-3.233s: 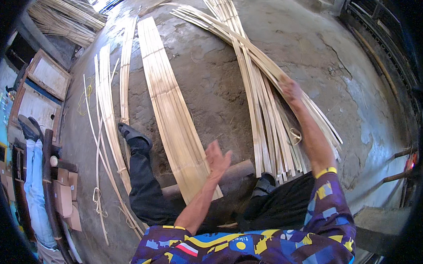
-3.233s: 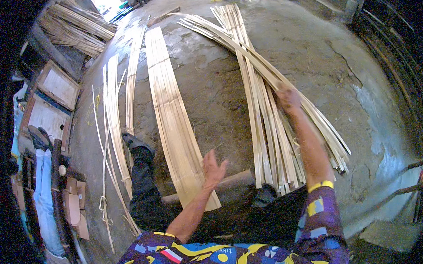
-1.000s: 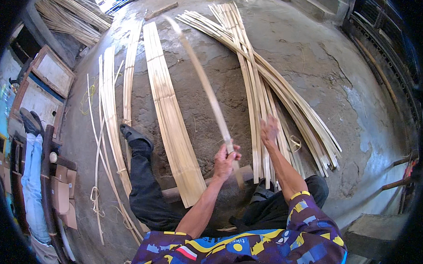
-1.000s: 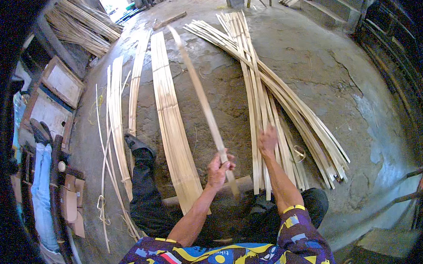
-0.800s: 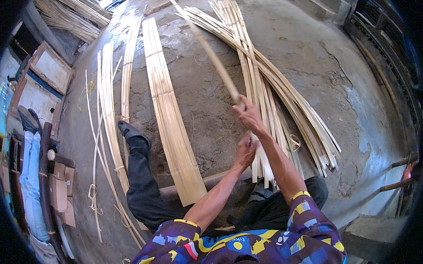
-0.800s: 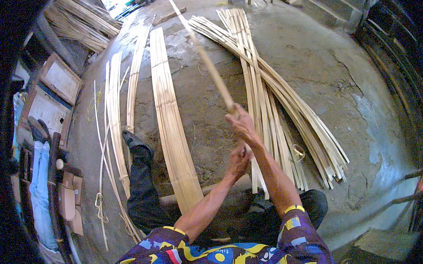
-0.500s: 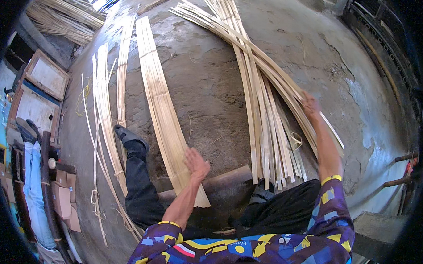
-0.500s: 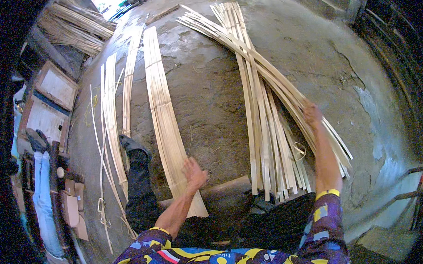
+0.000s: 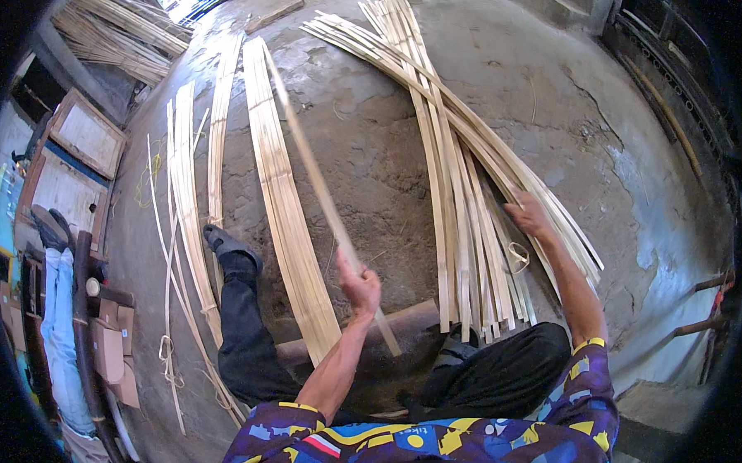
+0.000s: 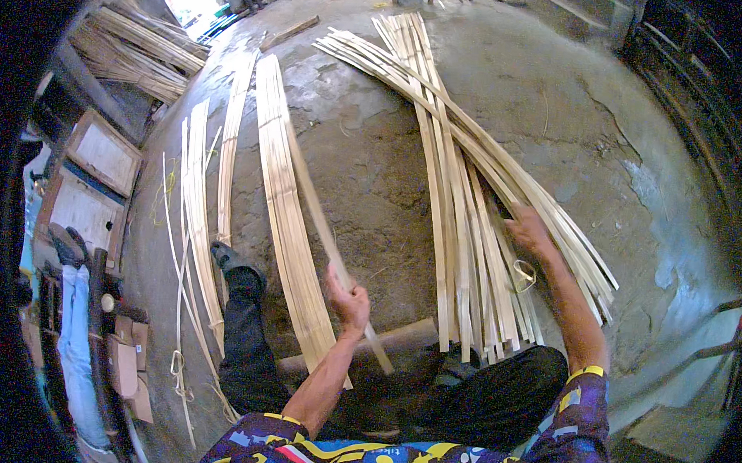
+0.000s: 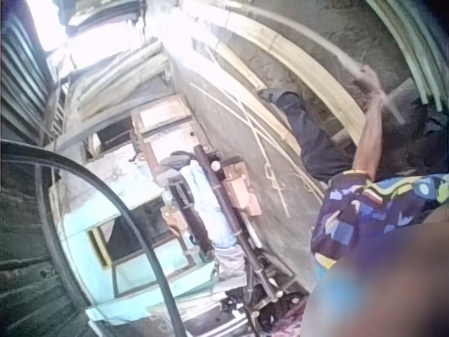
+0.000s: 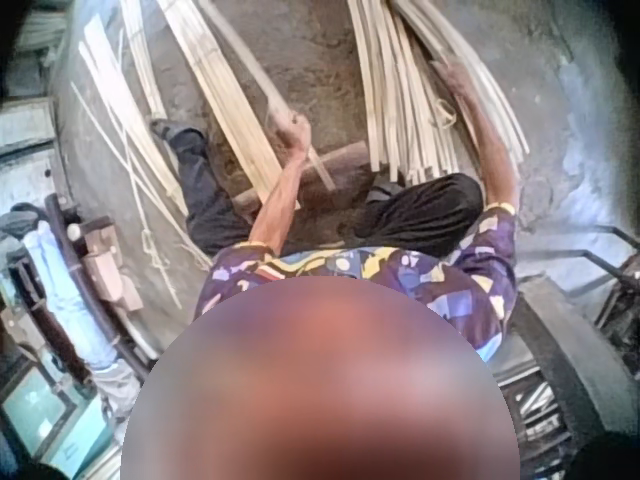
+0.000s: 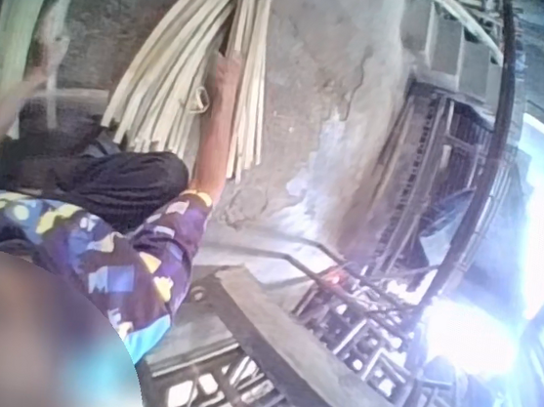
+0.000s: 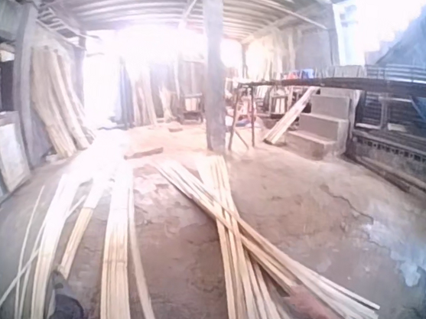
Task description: The person sits on the floor and repeatedly picks up thin bamboo strips, aligns them, and places them into a growing stack. The person occasionally shifts the stack and continues adding strips one by one.
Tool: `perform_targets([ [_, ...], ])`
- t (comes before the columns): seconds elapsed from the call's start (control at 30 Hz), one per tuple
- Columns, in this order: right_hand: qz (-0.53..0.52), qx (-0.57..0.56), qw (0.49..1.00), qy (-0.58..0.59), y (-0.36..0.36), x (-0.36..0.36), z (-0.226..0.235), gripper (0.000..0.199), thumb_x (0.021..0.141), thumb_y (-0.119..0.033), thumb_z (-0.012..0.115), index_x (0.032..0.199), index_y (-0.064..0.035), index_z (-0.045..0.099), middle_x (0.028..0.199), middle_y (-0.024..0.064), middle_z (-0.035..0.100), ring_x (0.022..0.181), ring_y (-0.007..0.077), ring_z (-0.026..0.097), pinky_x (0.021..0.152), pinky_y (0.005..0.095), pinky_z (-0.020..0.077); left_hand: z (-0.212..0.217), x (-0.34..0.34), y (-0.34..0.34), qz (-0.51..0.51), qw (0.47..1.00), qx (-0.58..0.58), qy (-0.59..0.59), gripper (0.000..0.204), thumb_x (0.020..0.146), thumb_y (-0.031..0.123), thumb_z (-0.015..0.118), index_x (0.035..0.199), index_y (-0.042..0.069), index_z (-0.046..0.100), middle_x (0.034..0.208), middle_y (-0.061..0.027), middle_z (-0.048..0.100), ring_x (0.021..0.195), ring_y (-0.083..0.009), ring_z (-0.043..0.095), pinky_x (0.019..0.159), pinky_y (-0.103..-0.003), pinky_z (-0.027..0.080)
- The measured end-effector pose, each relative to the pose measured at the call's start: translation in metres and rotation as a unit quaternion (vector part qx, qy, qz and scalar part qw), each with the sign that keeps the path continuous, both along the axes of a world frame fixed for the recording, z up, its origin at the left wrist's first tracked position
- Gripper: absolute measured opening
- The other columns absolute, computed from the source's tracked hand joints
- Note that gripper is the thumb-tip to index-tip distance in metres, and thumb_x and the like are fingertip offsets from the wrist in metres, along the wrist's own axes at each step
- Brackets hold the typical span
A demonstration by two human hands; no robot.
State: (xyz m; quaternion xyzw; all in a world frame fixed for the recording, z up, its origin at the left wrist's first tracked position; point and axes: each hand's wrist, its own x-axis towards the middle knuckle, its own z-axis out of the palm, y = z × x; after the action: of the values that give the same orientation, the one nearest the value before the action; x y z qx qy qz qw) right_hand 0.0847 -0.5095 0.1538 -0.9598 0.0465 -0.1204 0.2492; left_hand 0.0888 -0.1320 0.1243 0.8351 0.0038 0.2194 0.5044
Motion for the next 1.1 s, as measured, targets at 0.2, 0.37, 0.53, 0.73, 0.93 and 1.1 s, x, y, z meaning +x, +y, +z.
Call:
perform_targets([
  [0.2, 0.247, 0.509, 0.821, 0.070, 0.184, 0.026, 0.074, 0.059, 0.084, -0.034, 0.045, 0.127, -0.0002, 0.022, 0.109, 0.0135, 0.049, 0.101, 0.0180, 0.045, 0.087, 0.0283, 0.0354, 0.045, -0.009, -0.065, -0.147, 0.985, -0.066, -0.065, 0.061, 0.068, -0.002, 0.046, 0.125, 0.006, 0.028, 0.106, -0.0206, 0.048, 0.077, -0.0277, 0.056, 0.064, -0.034, 0.045],
  [0.37, -0.002, 0.479, 0.877, -0.030, 0.225, 0.046, 0.060, 0.029, 0.084, -0.016, 0.043, 0.109, -0.0019, 0.046, 0.059, 0.0048, 0.051, 0.052, 0.0134, 0.050, 0.047, 0.0272, 0.0397, 0.038, -0.019, -0.071, -0.271, 0.952, -0.046, -0.137, 0.058, 0.073, 0.005, 0.049, 0.126, 0.005, 0.026, 0.109, -0.0188, 0.044, 0.094, -0.0298, 0.048, 0.079, -0.035, 0.039],
  [0.53, -0.102, 0.282, 0.944, -0.136, 0.189, 0.053, -0.014, 0.018, 0.083, -0.014, 0.043, 0.072, 0.0001, 0.046, 0.053, 0.0051, 0.046, 0.046, 0.0138, 0.047, 0.042, 0.0267, 0.0371, -0.031, -0.038, 0.016, -0.092, 0.941, 0.303, 0.117, 0.069, 0.068, 0.024, 0.060, 0.123, 0.000, 0.026, 0.122, -0.0182, 0.031, 0.114, -0.0309, 0.028, 0.092, -0.047, 0.020],
  [0.73, -0.139, 0.411, 0.901, -0.023, 0.165, 0.024, -0.073, 0.016, 0.084, -0.013, 0.039, 0.072, -0.0053, 0.047, 0.052, 0.0040, 0.046, 0.042, 0.0114, 0.044, 0.035, 0.0249, 0.0337, -0.099, -0.041, 0.086, -0.028, 0.842, 0.473, 0.257, 0.072, 0.062, 0.016, 0.063, 0.121, -0.003, 0.026, 0.129, -0.0176, 0.020, 0.122, -0.0317, 0.015, 0.096, -0.045, 0.014],
  [0.93, -0.150, 0.309, 0.939, 0.014, 0.178, 0.016, -0.084, 0.019, 0.079, -0.018, 0.047, 0.087, -0.0003, 0.049, 0.068, 0.0152, 0.054, 0.059, 0.0227, 0.055, 0.050, 0.0343, 0.0452, -0.098, -0.033, 0.092, -0.043, 0.857, 0.475, 0.198, 0.065, 0.064, 0.007, 0.058, 0.122, 0.005, 0.030, 0.123, -0.0167, 0.028, 0.114, -0.0306, 0.026, 0.089, -0.043, 0.021],
  [1.1, -0.151, -0.044, 0.959, -0.236, 0.209, 0.021, -0.071, 0.022, 0.075, -0.015, 0.051, 0.092, -0.0008, 0.049, 0.074, 0.0184, 0.052, 0.074, 0.0331, 0.052, 0.068, 0.0429, 0.0422, -0.075, -0.030, 0.076, -0.083, 0.878, 0.450, 0.141, 0.057, 0.066, 0.005, 0.054, 0.120, 0.006, 0.034, 0.121, -0.0185, 0.031, 0.112, -0.0307, 0.028, 0.086, -0.042, 0.022],
])
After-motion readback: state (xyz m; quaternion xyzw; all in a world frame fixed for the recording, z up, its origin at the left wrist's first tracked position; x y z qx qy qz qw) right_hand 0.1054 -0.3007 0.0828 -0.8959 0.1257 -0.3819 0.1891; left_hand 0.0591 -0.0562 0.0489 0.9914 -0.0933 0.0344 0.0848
